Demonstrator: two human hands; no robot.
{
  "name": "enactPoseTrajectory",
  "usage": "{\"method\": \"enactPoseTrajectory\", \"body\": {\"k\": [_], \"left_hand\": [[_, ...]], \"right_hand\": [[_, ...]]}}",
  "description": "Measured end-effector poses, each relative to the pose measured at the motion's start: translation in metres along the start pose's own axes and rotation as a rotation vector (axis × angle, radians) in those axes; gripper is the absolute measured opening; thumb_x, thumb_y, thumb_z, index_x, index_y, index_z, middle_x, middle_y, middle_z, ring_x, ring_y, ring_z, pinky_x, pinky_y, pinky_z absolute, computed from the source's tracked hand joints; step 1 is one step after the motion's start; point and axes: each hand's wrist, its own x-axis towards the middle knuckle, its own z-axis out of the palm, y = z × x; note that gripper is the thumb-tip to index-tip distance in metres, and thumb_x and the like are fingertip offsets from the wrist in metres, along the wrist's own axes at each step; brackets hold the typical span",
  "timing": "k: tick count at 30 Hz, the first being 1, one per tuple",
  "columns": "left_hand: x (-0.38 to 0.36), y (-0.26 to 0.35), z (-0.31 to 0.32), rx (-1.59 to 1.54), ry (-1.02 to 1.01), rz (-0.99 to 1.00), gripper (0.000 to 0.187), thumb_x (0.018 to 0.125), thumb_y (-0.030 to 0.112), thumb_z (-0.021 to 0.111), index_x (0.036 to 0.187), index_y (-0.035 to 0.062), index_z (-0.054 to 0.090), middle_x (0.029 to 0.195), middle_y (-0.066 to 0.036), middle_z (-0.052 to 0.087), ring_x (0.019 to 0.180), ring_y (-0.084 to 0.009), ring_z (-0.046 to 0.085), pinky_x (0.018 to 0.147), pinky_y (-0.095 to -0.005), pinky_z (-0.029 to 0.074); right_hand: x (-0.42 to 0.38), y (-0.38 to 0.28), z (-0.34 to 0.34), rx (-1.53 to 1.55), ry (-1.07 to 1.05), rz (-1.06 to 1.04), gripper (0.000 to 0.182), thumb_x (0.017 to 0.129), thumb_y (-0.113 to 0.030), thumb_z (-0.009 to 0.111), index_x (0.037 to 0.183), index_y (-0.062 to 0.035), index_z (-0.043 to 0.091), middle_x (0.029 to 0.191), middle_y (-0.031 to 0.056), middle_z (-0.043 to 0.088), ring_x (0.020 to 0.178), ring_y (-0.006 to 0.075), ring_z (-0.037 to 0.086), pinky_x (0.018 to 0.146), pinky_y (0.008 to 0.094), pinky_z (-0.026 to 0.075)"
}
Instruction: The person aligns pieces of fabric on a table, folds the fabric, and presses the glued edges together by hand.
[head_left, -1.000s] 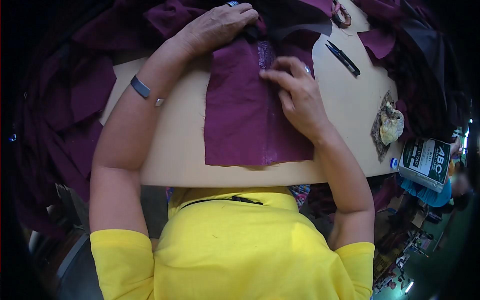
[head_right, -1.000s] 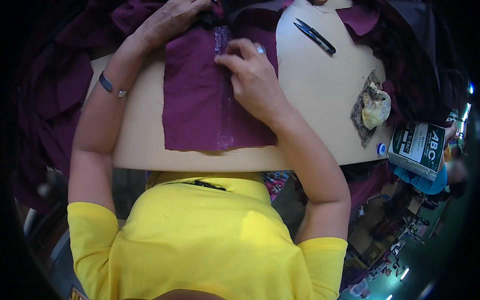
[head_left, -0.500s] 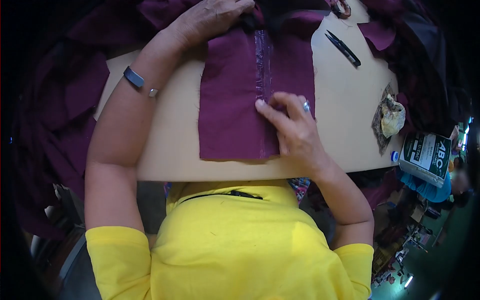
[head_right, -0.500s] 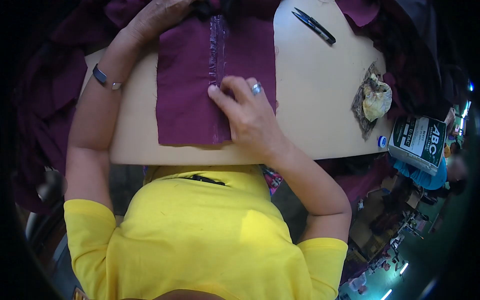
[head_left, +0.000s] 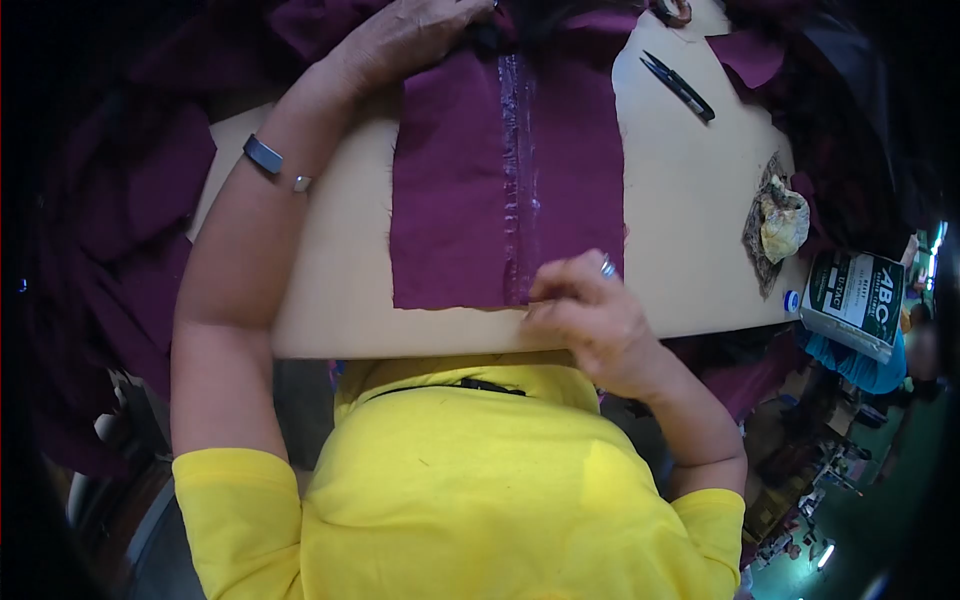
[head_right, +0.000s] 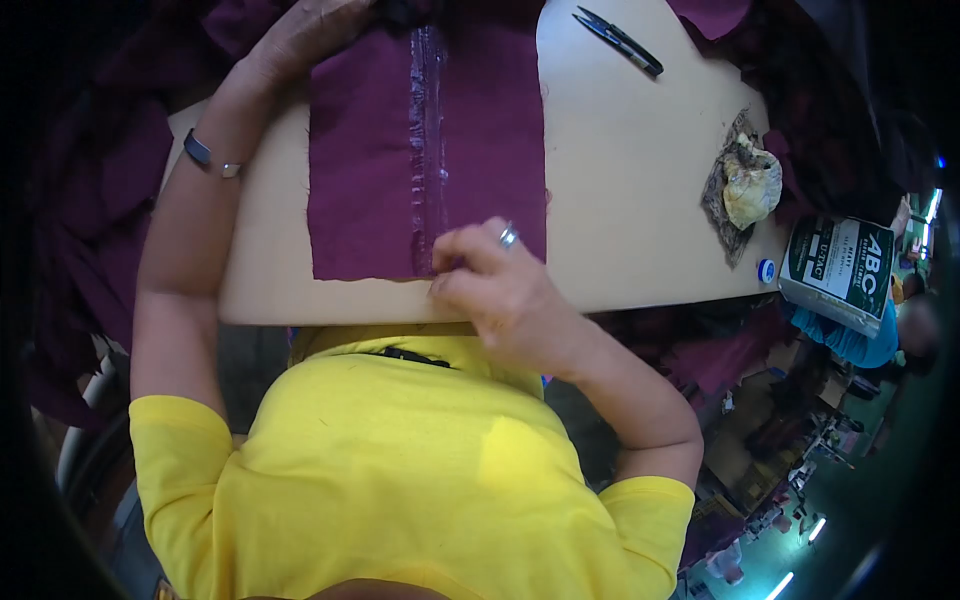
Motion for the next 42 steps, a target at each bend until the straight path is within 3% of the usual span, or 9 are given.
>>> {"method": "enactPoseTrajectory", "body": {"k": [10, 20, 26, 29, 31, 35, 38, 39, 42], "left_hand": [[0.000, 0.001, 0.003, -0.139, 0.069, -0.077, 0.019, 0.075, -0.003, 0.053, 0.092, 0.0046, 0.052, 0.088, -0.011, 0.052, 0.079, -0.0299, 0.058, 0.070, -0.0363, 0.049], [0.018, 0.035, -0.010, -0.299, -0.196, -0.365, 0.037, 0.077, 0.000, 0.047, 0.111, 0.0099, 0.058, 0.097, -0.018, 0.056, 0.089, -0.0350, 0.056, 0.080, -0.0412, 0.047], [0.022, 0.077, 0.003, -0.333, -0.142, -0.342, 0.028, 0.078, 0.001, 0.050, 0.104, 0.0088, 0.055, 0.097, -0.018, 0.051, 0.085, -0.0355, 0.055, 0.074, -0.0419, 0.047], [0.017, 0.075, 0.014, -0.305, -0.031, -0.269, 0.019, 0.080, 0.004, 0.049, 0.098, 0.0073, 0.054, 0.094, -0.017, 0.050, 0.081, -0.0336, 0.056, 0.070, -0.0418, 0.048], [0.013, 0.071, 0.023, -0.349, 0.022, -0.222, 0.017, 0.080, 0.005, 0.050, 0.097, 0.0058, 0.053, 0.093, -0.017, 0.050, 0.080, -0.0336, 0.056, 0.070, -0.0416, 0.048], [0.019, 0.061, 0.005, -0.567, -0.111, -0.236, 0.023, 0.080, 0.007, 0.053, 0.104, 0.0027, 0.052, 0.095, -0.019, 0.054, 0.088, -0.0352, 0.054, 0.074, -0.0413, 0.046], [0.034, 0.060, -0.020, -0.628, -0.276, -0.338, 0.024, 0.081, 0.011, 0.056, 0.103, 0.0009, 0.052, 0.093, -0.020, 0.057, 0.090, -0.0370, 0.055, 0.075, -0.0422, 0.045], [0.039, 0.062, -0.021, -0.635, -0.315, -0.377, 0.023, 0.082, 0.012, 0.056, 0.101, 0.0003, 0.053, 0.091, -0.021, 0.058, 0.088, -0.0376, 0.055, 0.074, -0.0426, 0.045], [0.052, 0.063, -0.016, -0.405, -0.176, -0.265, 0.037, 0.076, 0.012, 0.060, 0.112, 0.0040, 0.056, 0.106, -0.016, 0.060, 0.098, -0.0335, 0.057, 0.084, -0.0388, 0.046]], "right_hand": [[0.039, 0.011, -0.002, -0.780, 0.126, -0.164, 0.027, 0.073, -0.011, 0.053, 0.094, 0.0048, 0.061, 0.098, 0.0087, 0.049, 0.085, 0.0184, 0.051, 0.074, 0.0333, 0.038], [0.124, 0.004, -0.095, -0.321, 0.499, -0.299, 0.042, 0.068, 0.011, 0.050, 0.106, -0.0062, 0.059, 0.090, 0.0135, 0.058, 0.085, 0.0314, 0.056, 0.076, 0.0402, 0.042], [0.264, 0.068, -0.112, -0.650, 0.365, -0.026, 0.078, 0.073, -0.011, 0.058, 0.141, -0.0196, 0.021, 0.118, 0.0206, 0.054, 0.112, 0.0329, 0.052, 0.094, 0.0416, 0.039], [0.301, 0.100, -0.082, -0.846, 0.543, 0.043, 0.077, 0.076, -0.012, 0.054, 0.142, -0.0218, 0.016, 0.110, 0.0253, 0.057, 0.102, 0.0378, 0.056, 0.089, 0.0439, 0.042], [0.315, 0.099, -0.078, -0.752, 0.247, 0.255, 0.076, 0.077, -0.011, 0.052, 0.142, -0.0244, 0.016, 0.093, 0.0274, 0.062, 0.086, 0.0398, 0.062, 0.082, 0.0463, 0.046], [0.304, 0.125, -0.142, -0.801, 0.780, 0.015, 0.058, 0.073, -0.006, 0.053, 0.128, -0.0102, 0.038, 0.077, 0.0279, 0.061, 0.069, 0.0381, 0.063, 0.067, 0.0471, 0.050], [0.233, 0.101, -0.242, -0.814, 0.902, 0.380, 0.046, 0.077, -0.004, 0.057, 0.122, -0.0031, 0.047, 0.121, 0.0225, 0.051, 0.094, 0.0371, 0.059, 0.078, 0.0451, 0.048], [0.207, 0.080, -0.252, -0.916, 1.083, 0.239, 0.066, 0.075, 0.004, 0.050, 0.138, -0.0093, 0.032, 0.091, 0.0244, 0.062, 0.087, 0.0378, 0.062, 0.076, 0.0411, 0.048], [0.134, 0.060, -0.287, -0.935, 1.225, -0.046, 0.063, 0.074, 0.005, 0.048, 0.135, -0.0054, 0.036, 0.086, 0.0256, 0.062, 0.082, 0.0367, 0.063, 0.074, 0.0420, 0.048]]}}
